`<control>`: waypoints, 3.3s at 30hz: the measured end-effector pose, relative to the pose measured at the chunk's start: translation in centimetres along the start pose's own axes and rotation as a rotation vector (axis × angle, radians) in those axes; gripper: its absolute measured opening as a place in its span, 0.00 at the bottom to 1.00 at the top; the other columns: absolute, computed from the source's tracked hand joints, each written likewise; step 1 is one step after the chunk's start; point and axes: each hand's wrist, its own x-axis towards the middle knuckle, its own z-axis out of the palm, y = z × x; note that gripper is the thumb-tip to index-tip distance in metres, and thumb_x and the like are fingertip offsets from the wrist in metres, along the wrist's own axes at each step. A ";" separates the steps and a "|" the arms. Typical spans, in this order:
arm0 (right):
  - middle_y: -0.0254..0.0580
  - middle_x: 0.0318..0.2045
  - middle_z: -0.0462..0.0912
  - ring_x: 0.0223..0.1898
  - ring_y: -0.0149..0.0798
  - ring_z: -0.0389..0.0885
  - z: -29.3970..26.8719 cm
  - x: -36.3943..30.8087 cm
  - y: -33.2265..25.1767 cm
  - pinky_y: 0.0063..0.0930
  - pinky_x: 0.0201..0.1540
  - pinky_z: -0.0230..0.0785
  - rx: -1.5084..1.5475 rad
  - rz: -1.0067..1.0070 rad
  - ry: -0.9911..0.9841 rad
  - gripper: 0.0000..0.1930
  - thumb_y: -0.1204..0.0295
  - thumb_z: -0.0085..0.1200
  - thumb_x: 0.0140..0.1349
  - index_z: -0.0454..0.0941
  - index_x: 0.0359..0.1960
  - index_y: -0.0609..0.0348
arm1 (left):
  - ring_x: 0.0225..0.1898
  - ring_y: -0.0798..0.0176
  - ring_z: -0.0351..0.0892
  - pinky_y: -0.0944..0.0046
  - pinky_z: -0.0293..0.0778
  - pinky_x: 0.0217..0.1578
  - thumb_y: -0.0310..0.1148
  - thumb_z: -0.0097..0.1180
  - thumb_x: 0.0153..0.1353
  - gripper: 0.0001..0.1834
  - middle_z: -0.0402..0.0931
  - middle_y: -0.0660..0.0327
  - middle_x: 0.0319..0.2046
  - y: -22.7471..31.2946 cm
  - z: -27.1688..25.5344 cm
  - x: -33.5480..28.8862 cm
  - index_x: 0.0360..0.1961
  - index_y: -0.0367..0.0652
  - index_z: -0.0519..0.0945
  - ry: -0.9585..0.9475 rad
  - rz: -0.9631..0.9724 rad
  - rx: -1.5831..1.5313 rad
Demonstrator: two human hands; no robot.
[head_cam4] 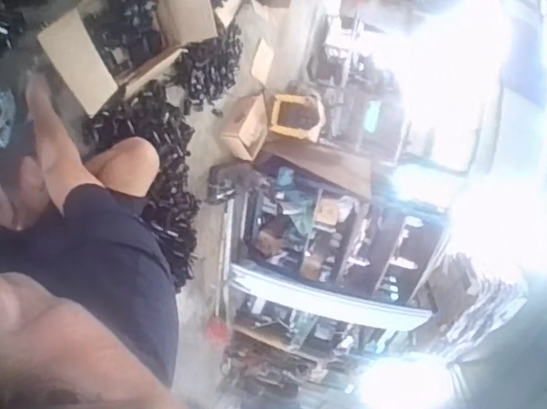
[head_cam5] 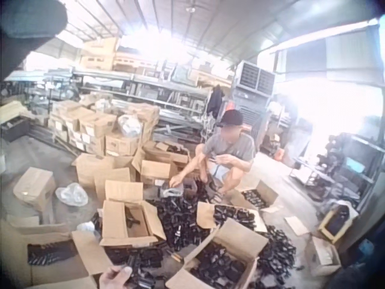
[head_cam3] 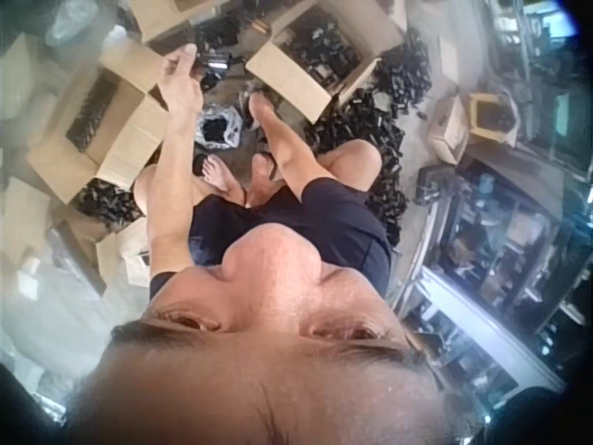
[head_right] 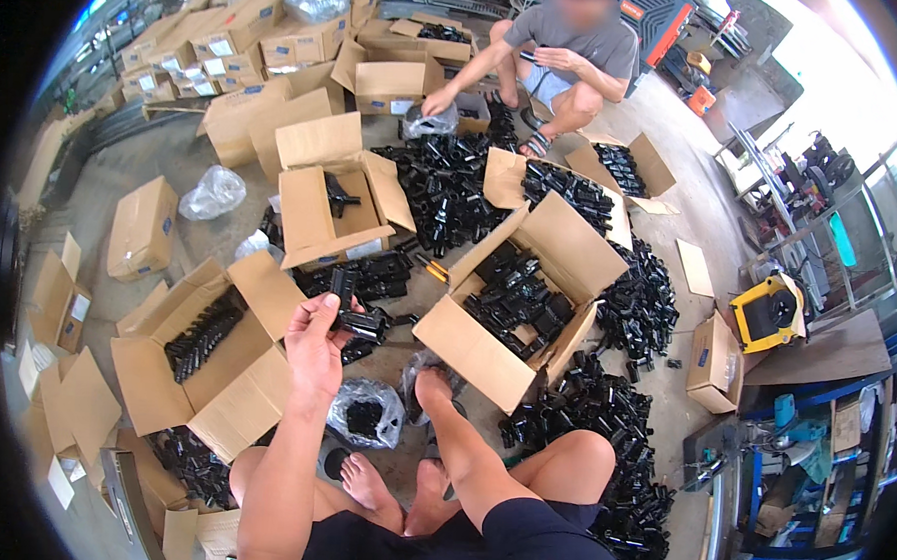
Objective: The person picks up small black plastic components from a box and joins them together by hand while sitting on the floor surrounded by boxes.
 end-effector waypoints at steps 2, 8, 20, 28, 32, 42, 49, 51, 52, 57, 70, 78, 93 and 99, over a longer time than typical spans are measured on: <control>0.53 0.55 0.81 0.58 0.51 0.81 -0.3 -0.5 -1.2 0.42 0.58 0.76 -0.010 -0.066 0.022 0.17 0.71 0.41 0.71 0.84 0.49 0.60 | 0.35 0.57 0.87 0.61 0.86 0.34 0.26 0.62 0.66 0.04 0.85 0.54 0.36 0.8 -0.3 -0.6 0.39 0.39 0.79 0.014 0.023 0.028; 0.56 0.49 0.85 0.53 0.50 0.85 -0.1 -1.4 -0.8 0.44 0.56 0.78 -0.098 -0.190 0.076 0.16 0.71 0.44 0.68 0.86 0.45 0.61 | 0.36 0.56 0.87 0.58 0.86 0.37 0.26 0.63 0.66 0.05 0.85 0.53 0.37 1.4 -0.8 -3.2 0.38 0.40 0.78 0.043 0.032 0.062; 0.59 0.33 0.85 0.38 0.58 0.86 -1.5 -2.6 1.3 0.50 0.43 0.78 0.199 -0.391 0.312 0.12 0.67 0.58 0.63 0.79 0.39 0.64 | 0.41 0.54 0.87 0.54 0.85 0.42 0.29 0.62 0.67 0.07 0.85 0.51 0.38 2.1 -1.1 -4.4 0.32 0.44 0.78 0.058 0.015 0.120; 0.53 0.30 0.87 0.31 0.47 0.87 -21.4 -11.0 -0.8 0.37 0.37 0.78 1.000 -0.578 0.465 0.09 0.73 0.56 0.64 0.86 0.41 0.64 | 0.41 0.56 0.87 0.60 0.86 0.40 0.34 0.60 0.69 0.06 0.85 0.51 0.41 4.3 3.0 -8.2 0.37 0.43 0.79 -0.197 0.029 0.058; 0.39 0.28 0.85 0.29 0.29 0.82 -29.3 -19.2 -1.0 0.23 0.34 0.75 1.414 -0.686 0.225 0.09 0.75 0.58 0.66 0.85 0.44 0.67 | 0.41 0.58 0.87 0.61 0.86 0.41 0.35 0.60 0.69 0.09 0.85 0.52 0.41 6.4 5.3 -11.9 0.42 0.41 0.79 -0.255 0.055 0.103; 0.37 0.37 0.86 0.32 0.26 0.80 -36.4 -32.1 1.7 0.21 0.34 0.74 1.687 -1.030 0.137 0.10 0.77 0.59 0.67 0.82 0.48 0.67 | 0.40 0.58 0.87 0.61 0.83 0.42 0.33 0.60 0.69 0.05 0.85 0.55 0.40 9.1 10.3 -21.0 0.40 0.43 0.80 -0.349 0.181 0.238; 0.36 0.34 0.86 0.31 0.24 0.79 -35.4 -30.9 0.2 0.20 0.33 0.72 1.661 -0.974 0.092 0.09 0.77 0.61 0.65 0.85 0.45 0.67 | 0.40 0.59 0.87 0.60 0.84 0.41 0.30 0.59 0.69 0.06 0.85 0.54 0.40 8.1 8.8 -19.7 0.42 0.40 0.79 -0.323 0.199 0.236; 0.35 0.33 0.86 0.30 0.24 0.79 -34.3 -29.3 -0.9 0.20 0.32 0.71 1.656 -0.945 0.103 0.08 0.77 0.62 0.65 0.86 0.44 0.67 | 0.40 0.59 0.87 0.61 0.84 0.40 0.29 0.60 0.69 0.06 0.85 0.54 0.41 7.4 8.3 -18.2 0.42 0.39 0.79 -0.308 0.235 0.267; 0.35 0.33 0.86 0.30 0.24 0.78 -33.9 -29.0 -1.3 0.20 0.32 0.71 1.621 -0.889 0.099 0.08 0.77 0.62 0.65 0.85 0.44 0.67 | 0.40 0.60 0.87 0.62 0.84 0.40 0.28 0.60 0.69 0.06 0.85 0.54 0.41 7.0 7.9 -17.5 0.43 0.38 0.79 -0.295 0.247 0.279; 0.42 0.35 0.87 0.32 0.27 0.82 -31.3 -24.9 -2.8 0.21 0.35 0.74 1.794 -0.728 0.034 0.06 0.80 0.61 0.64 0.83 0.41 0.70 | 0.38 0.61 0.87 0.65 0.84 0.38 0.27 0.60 0.68 0.06 0.85 0.54 0.41 4.0 6.7 -13.9 0.44 0.38 0.78 -0.259 0.257 0.305; 0.41 0.34 0.87 0.33 0.27 0.82 -25.1 -18.6 -5.0 0.21 0.39 0.75 1.826 -0.334 -0.118 0.08 0.77 0.65 0.62 0.84 0.39 0.70 | 0.39 0.75 0.80 0.74 0.75 0.43 0.21 0.61 0.66 0.07 0.84 0.60 0.40 -2.5 0.9 -8.8 0.45 0.35 0.80 -0.050 0.220 0.376; 0.38 0.32 0.87 0.32 0.25 0.80 -24.4 -18.2 -6.6 0.20 0.37 0.72 1.864 -0.193 -0.133 0.08 0.75 0.67 0.62 0.85 0.38 0.68 | 0.33 0.75 0.80 0.74 0.76 0.34 0.27 0.63 0.67 0.07 0.84 0.62 0.37 -3.2 -0.2 -7.6 0.44 0.40 0.80 0.021 0.278 0.467; 0.41 0.31 0.87 0.31 0.25 0.80 -23.7 -19.7 -4.8 0.23 0.34 0.72 1.483 -0.296 0.107 0.09 0.73 0.63 0.63 0.85 0.39 0.69 | 0.39 0.74 0.80 0.73 0.75 0.43 0.22 0.63 0.66 0.08 0.84 0.59 0.39 -3.4 0.8 -9.4 0.44 0.34 0.80 -0.005 0.229 0.534; 0.40 0.28 0.86 0.27 0.26 0.78 -23.0 -19.9 -4.7 0.25 0.31 0.71 1.459 -0.304 0.137 0.10 0.72 0.62 0.64 0.84 0.38 0.69 | 0.36 0.76 0.79 0.75 0.74 0.39 0.23 0.61 0.67 0.06 0.83 0.60 0.37 -3.7 0.4 -9.5 0.44 0.34 0.79 -0.044 0.255 0.579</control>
